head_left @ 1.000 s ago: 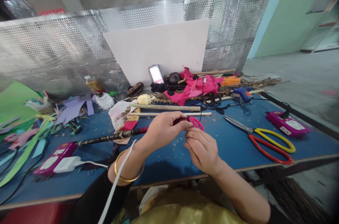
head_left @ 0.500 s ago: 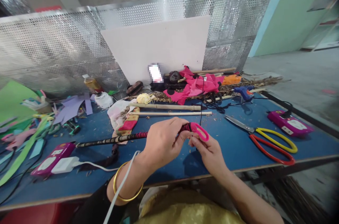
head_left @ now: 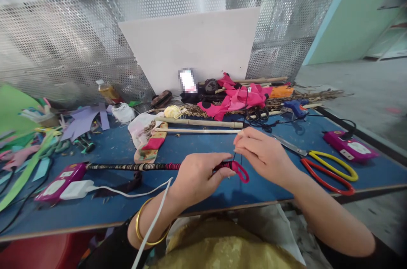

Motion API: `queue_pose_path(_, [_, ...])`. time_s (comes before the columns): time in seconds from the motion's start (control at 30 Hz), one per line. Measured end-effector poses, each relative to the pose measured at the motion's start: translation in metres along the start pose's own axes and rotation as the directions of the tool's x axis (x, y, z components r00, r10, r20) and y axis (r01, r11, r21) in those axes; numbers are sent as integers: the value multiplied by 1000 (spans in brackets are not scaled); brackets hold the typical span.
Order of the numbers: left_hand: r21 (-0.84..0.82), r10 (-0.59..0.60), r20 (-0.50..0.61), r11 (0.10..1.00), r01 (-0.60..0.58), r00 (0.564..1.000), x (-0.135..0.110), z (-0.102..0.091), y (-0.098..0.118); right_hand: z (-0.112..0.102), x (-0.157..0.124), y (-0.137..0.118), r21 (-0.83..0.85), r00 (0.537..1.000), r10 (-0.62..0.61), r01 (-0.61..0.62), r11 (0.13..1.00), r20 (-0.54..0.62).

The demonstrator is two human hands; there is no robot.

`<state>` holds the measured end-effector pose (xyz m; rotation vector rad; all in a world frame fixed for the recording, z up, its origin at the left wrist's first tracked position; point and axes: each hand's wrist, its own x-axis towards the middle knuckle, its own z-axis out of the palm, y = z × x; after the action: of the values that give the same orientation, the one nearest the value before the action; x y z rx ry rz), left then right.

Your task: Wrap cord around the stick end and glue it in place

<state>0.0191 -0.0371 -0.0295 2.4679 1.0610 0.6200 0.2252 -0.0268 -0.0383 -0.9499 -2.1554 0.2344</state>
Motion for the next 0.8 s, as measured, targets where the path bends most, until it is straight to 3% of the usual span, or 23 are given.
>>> queue_pose_path(0.17, [-5, 8, 25, 1000, -8, 1000, 4, 2, 3, -6, -1, -21, -125, 999, -24, 30, 992, 49])
queue_pose_path(0.33, [88, 32, -93, 996, -23, 995, 5, 9, 0, 0, -12, -32, -93, 992, 122, -120, 988, 15])
queue_pose_path(0.47, [165, 79, -149, 985, -54, 986, 7, 12, -4, 5, -26, -39, -212, 980, 189, -198, 957, -62])
queue_pose_path(0.8, [214, 96, -133, 975, -66, 986, 12, 13, -4, 21, -37, -44, -325, 977, 177, -206, 923, -118])
